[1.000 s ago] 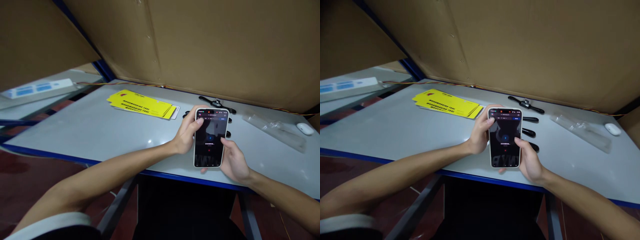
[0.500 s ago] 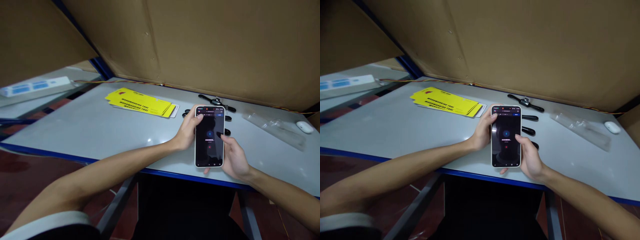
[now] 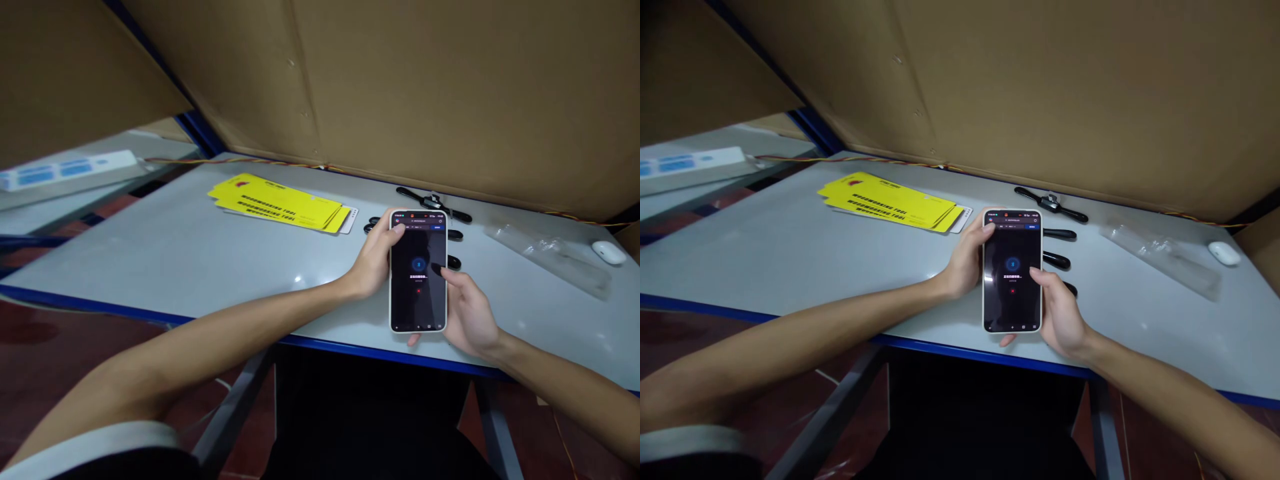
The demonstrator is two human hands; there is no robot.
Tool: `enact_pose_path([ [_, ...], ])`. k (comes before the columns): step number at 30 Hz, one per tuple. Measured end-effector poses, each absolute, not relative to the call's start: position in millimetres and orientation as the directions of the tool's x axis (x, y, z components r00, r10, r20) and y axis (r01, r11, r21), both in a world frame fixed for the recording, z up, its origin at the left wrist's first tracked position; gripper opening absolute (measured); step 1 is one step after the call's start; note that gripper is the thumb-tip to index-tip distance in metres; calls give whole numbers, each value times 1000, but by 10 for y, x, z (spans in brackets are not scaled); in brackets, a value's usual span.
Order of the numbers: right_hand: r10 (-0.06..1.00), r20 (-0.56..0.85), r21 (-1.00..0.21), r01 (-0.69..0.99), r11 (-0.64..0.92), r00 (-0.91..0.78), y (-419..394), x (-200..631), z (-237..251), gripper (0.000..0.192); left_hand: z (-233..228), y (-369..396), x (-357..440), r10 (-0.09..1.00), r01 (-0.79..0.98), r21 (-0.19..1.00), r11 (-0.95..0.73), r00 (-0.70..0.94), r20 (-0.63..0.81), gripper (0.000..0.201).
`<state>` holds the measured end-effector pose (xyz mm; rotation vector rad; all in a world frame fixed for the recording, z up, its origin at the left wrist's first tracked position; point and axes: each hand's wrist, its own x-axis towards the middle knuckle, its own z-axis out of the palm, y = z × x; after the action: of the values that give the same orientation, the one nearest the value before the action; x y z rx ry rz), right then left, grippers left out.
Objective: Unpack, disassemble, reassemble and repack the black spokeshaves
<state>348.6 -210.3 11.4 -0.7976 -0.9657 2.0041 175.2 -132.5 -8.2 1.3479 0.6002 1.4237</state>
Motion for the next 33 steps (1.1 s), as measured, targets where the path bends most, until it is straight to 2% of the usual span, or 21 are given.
enact_pose_path([
  [8, 846, -239, -803, -392, -448, -476, -2082, 3476, 107, 41, -90, -1312, 1780, 953, -405, 897, -174, 162, 258, 42],
  [16, 858, -269, -808, -383, -449, -438, -2094, 3446, 185, 45, -104, -1266, 1778, 968, -410, 902, -134, 140, 207, 35],
  [27, 860, -226, -832, -368, -415, -459, -2107, 3450, 198, 42, 14, -1304, 1780, 953, -318, 910, -265, 57, 297, 40],
  [31, 881, -192, -840, -391, -376, -433, -2114, 3466, 163, 36, 287, -1331, 1597, 913, -283, 868, -408, -105, 395, 28],
  [32, 888, -184, -842, -399, -364, -422, -2112, 3471, 153, 36, 355, -1373, 1525, 873, -302, 819, -488, -192, 449, 24],
  [33, 895, -178, -842, -408, -354, -408, -2109, 3474, 145, 36, 411, -1430, 1451, 869, -368, 787, -495, -234, 436, 22],
])
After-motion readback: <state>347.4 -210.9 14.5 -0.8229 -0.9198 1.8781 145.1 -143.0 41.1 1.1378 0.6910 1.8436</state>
